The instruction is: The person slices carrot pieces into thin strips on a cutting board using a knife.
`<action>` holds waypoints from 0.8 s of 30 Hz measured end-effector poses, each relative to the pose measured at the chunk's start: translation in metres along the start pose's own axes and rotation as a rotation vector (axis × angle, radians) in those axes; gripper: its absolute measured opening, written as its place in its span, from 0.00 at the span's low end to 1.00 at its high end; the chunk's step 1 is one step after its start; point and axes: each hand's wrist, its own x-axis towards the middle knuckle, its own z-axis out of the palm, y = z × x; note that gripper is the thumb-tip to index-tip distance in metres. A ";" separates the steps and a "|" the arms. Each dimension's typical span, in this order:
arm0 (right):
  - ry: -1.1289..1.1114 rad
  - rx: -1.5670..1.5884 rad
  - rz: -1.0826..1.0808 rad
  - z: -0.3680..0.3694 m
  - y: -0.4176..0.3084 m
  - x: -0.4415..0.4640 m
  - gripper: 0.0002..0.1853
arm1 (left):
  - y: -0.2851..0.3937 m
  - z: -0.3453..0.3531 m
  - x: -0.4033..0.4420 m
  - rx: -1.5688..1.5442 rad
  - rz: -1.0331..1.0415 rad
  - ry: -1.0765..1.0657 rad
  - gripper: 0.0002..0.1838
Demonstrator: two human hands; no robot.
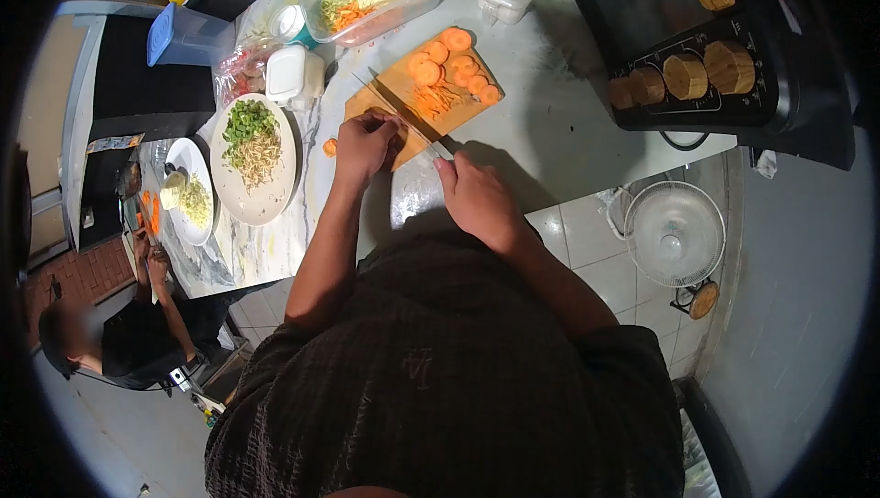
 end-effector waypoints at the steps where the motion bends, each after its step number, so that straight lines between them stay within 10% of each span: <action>1: 0.000 0.004 0.006 0.002 0.000 -0.001 0.22 | 0.002 0.000 -0.002 0.010 -0.014 -0.005 0.09; 24: 0.024 0.005 0.080 0.014 -0.004 0.006 0.21 | 0.000 0.002 -0.002 0.187 -0.007 0.056 0.15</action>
